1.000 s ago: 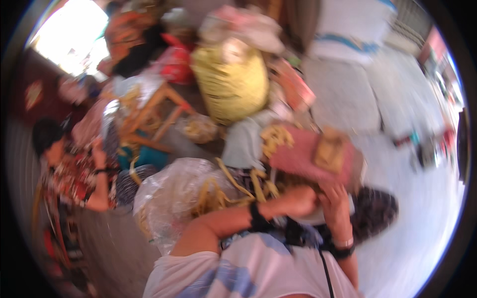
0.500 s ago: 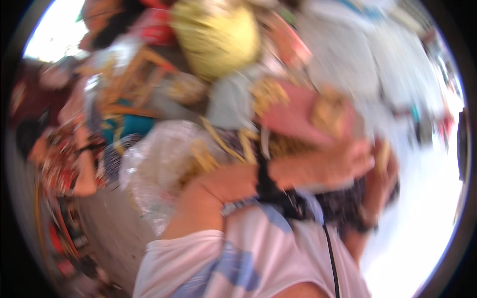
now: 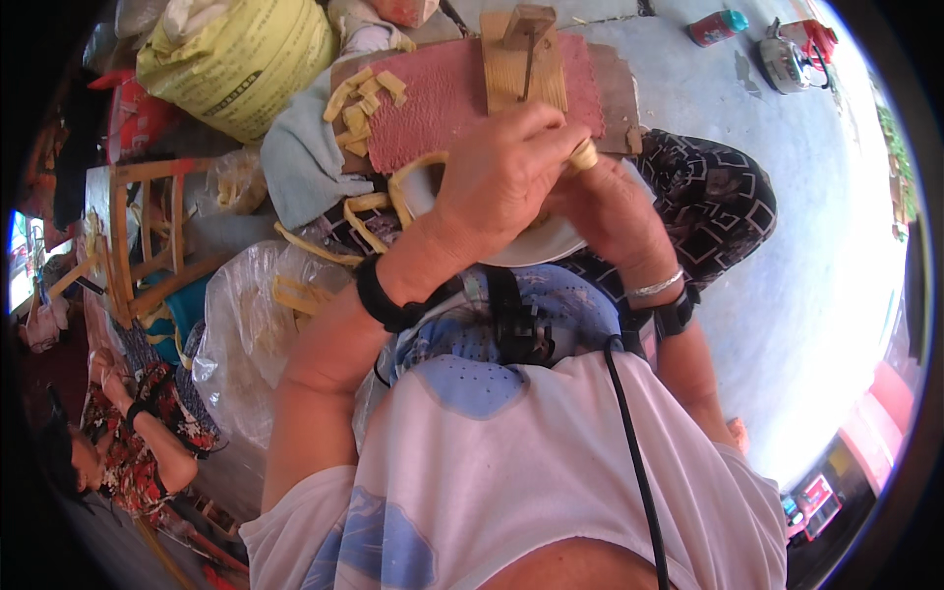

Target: The person takes strips of dough from a pile, ties them into small knots by hand, and places the finished pieces into a white bowl.

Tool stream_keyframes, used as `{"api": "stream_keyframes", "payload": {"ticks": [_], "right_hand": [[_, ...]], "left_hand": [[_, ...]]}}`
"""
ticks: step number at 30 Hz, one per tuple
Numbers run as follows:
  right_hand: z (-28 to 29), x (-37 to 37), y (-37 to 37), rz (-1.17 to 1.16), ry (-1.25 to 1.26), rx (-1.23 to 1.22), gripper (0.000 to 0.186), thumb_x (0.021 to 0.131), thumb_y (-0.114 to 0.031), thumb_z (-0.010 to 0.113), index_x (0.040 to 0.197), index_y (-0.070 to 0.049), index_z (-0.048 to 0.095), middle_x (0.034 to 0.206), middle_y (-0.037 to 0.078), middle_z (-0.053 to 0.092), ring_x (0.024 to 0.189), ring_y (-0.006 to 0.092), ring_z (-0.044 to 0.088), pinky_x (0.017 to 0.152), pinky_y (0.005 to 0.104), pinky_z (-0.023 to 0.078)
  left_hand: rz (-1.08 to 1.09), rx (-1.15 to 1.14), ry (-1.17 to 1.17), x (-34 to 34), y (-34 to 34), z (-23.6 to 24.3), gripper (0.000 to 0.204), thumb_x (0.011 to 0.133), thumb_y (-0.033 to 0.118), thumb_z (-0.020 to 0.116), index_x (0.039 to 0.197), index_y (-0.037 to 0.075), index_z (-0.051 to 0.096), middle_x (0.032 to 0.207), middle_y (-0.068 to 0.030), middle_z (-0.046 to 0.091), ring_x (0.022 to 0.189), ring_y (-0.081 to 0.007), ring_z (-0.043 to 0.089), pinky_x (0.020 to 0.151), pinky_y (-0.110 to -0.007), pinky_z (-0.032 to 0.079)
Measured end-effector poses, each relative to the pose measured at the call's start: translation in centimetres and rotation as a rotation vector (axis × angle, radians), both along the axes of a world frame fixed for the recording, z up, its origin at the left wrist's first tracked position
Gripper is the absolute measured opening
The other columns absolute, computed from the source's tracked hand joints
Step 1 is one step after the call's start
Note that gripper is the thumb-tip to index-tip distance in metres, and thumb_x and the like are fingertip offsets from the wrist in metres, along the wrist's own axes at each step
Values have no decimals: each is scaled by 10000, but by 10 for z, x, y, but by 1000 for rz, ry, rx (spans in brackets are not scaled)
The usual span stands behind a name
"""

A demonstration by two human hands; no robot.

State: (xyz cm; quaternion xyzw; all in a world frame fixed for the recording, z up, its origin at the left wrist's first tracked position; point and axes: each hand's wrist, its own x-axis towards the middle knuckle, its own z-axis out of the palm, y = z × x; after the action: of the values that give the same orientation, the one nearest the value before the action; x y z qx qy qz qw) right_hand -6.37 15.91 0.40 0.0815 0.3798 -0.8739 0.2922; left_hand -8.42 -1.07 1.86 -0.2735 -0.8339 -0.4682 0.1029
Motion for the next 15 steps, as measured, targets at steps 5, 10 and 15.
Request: {"api": "stream_keyframes", "payload": {"ticks": [5, 10, 15], "right_hand": [[-20, -2, -1, -4, -36, -76, 218, 915, -82, 609, 1108, 10, 652, 1118, 90, 629, 1055, 199, 600, 911, 324, 485], [-12, -10, -14, -248, 510, 686, 147, 849, -21, 656, 986, 10, 702, 1157, 63, 572, 1044, 159, 564, 883, 277, 465], [-16, -24, -11, -451, 674, 926, 131, 802, 35, 686, 930, 26, 707, 1188, 52, 543, 1026, 121, 547, 865, 239, 454]], "left_hand": [[-13, 120, -258, 20, 3, 0, 356, 841, 42, 590, 1194, 11, 561, 1098, -139, 600, 975, -312, 603, 857, -385, 488], [233, -117, -241, 7, 13, -5, 173, 886, 100, 571, 1035, 13, 582, 888, -78, 598, 758, -249, 614, 675, -369, 490], [90, 550, -901, 4, 7, -27, 219, 960, 171, 516, 850, -3, 590, 599, -33, 515, 563, -112, 463, 518, -306, 375]]}}
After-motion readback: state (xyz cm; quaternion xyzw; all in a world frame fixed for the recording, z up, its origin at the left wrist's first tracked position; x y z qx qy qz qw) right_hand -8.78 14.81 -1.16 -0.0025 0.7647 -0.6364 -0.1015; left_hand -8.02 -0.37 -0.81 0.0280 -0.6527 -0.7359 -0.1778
